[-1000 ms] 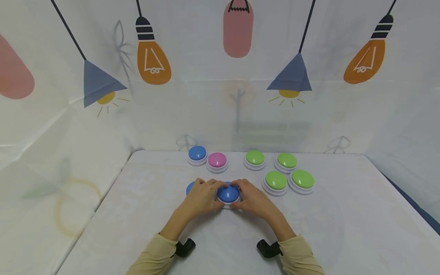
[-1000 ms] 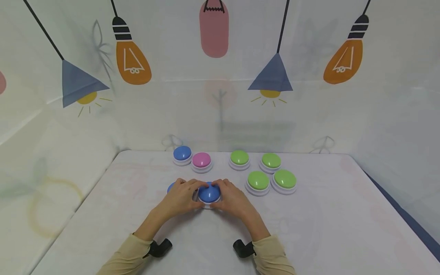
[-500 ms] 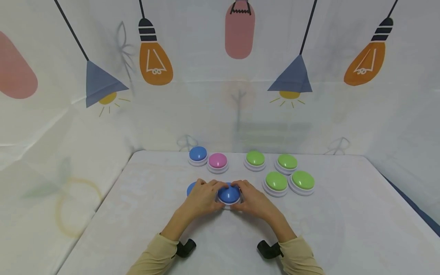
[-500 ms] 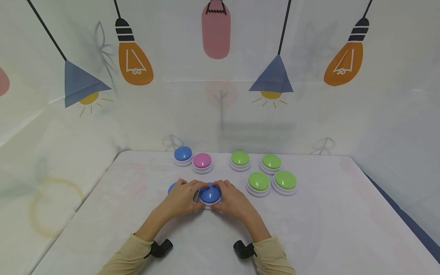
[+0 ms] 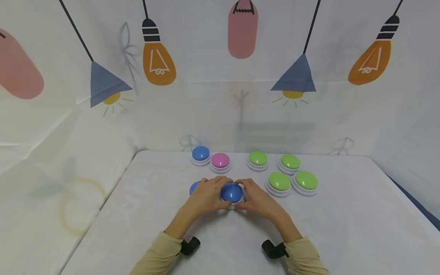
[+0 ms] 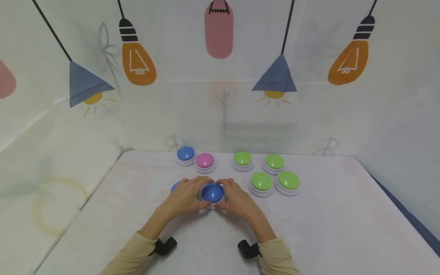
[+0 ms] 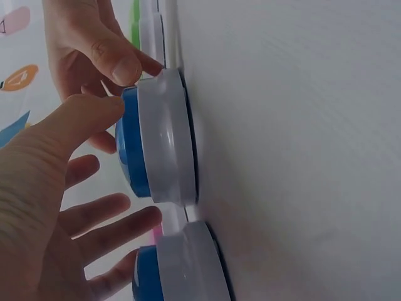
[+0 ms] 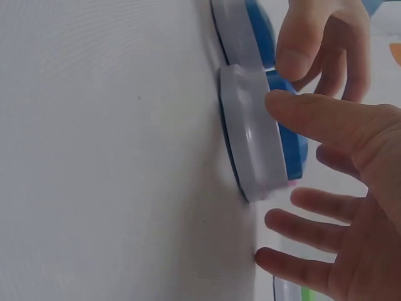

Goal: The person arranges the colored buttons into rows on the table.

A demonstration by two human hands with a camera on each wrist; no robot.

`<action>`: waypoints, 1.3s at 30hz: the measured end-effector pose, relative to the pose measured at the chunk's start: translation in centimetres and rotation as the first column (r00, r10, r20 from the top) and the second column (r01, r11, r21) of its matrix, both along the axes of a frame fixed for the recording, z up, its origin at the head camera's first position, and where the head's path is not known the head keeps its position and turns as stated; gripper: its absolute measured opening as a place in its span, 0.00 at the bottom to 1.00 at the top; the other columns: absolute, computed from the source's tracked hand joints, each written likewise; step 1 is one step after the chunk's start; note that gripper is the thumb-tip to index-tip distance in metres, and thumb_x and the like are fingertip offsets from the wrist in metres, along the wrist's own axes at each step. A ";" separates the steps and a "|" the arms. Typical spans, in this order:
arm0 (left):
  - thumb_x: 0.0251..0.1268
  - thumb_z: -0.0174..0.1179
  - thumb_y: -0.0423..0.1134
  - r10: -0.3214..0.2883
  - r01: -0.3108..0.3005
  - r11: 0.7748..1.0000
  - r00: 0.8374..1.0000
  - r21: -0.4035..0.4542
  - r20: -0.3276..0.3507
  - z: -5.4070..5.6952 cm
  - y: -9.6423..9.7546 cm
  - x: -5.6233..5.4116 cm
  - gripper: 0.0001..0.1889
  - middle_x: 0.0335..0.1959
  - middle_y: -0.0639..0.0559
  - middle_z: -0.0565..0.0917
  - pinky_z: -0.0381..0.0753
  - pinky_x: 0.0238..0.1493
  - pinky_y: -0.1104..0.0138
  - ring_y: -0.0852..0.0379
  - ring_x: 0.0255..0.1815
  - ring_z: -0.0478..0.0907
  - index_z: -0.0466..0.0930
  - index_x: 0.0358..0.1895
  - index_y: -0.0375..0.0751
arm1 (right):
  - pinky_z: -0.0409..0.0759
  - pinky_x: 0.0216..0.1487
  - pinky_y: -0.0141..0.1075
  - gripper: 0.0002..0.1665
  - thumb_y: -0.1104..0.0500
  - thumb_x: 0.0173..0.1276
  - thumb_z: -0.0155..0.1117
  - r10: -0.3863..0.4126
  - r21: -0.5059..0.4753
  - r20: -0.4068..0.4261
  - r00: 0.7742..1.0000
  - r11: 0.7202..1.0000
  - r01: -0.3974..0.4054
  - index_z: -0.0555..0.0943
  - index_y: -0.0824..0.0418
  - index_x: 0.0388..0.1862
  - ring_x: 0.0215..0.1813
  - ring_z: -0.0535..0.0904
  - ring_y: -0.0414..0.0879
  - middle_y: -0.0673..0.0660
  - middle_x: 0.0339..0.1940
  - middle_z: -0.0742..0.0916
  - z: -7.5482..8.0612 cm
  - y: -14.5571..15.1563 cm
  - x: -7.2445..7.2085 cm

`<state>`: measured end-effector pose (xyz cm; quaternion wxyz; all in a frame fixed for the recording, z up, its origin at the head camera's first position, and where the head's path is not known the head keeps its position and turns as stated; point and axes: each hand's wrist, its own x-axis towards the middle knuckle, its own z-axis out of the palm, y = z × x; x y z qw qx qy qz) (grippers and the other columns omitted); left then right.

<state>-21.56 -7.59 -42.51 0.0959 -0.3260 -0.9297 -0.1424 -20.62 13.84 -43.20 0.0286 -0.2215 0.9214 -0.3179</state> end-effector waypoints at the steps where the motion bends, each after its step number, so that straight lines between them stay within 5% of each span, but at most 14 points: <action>1: 0.55 0.70 0.58 -0.004 0.004 1.000 1.000 0.006 0.000 0.1 0.3 0.0 0.33 0.60 0.50 0.80 0.76 0.54 0.52 0.53 0.58 0.78 0.73 0.64 0.50 | 0.74 0.65 0.51 0.42 0.52 0.57 0.78 -0.006 -0.007 -0.003 1.000 1.000 0.006 0.69 0.59 0.68 0.64 0.74 0.52 0.59 0.63 0.76 0.1 0.3 0.0; 13: 0.55 0.69 0.58 -0.040 0.048 0.997 0.992 0.063 -0.124 1.3 5.1 -0.4 0.34 0.62 0.51 0.79 0.76 0.61 0.53 0.52 0.64 0.75 0.74 0.64 0.50 | 0.72 0.66 0.54 0.40 0.54 0.61 0.74 -0.091 -0.015 -0.100 0.991 0.996 0.090 0.68 0.59 0.69 0.69 0.70 0.56 0.58 0.66 0.76 1.7 4.1 0.2; 31: 0.54 0.68 0.58 0.051 -0.039 0.993 0.993 0.111 -0.102 0.7 13.3 -1.6 0.34 0.64 0.52 0.78 0.80 0.50 0.57 0.53 0.61 0.77 0.74 0.65 0.53 | 0.66 0.67 0.61 0.39 0.62 0.60 0.74 -0.146 -0.082 -0.154 0.977 0.988 0.135 0.68 0.66 0.68 0.70 0.65 0.65 0.68 0.67 0.72 1.5 12.0 0.0; 35: 0.54 0.68 0.59 0.082 -0.076 0.993 0.995 0.087 -0.058 0.2 14.3 -1.9 0.35 0.65 0.52 0.76 0.79 0.51 0.57 0.54 0.63 0.75 0.73 0.66 0.54 | 0.65 0.67 0.62 0.39 0.63 0.60 0.73 -0.149 -0.075 -0.149 0.978 0.987 0.139 0.68 0.65 0.68 0.71 0.65 0.65 0.69 0.67 0.72 1.3 12.6 -0.2; 39: 0.54 0.68 0.58 0.104 -0.107 0.993 0.992 0.048 0.075 -0.3 15.2 -2.2 0.38 0.71 0.47 0.70 0.78 0.55 0.52 0.49 0.66 0.72 0.68 0.70 0.54 | 0.67 0.67 0.61 0.37 0.64 0.58 0.74 -0.155 -0.035 -0.161 0.975 0.988 0.151 0.70 0.66 0.66 0.69 0.67 0.66 0.69 0.65 0.74 0.6 12.8 -0.5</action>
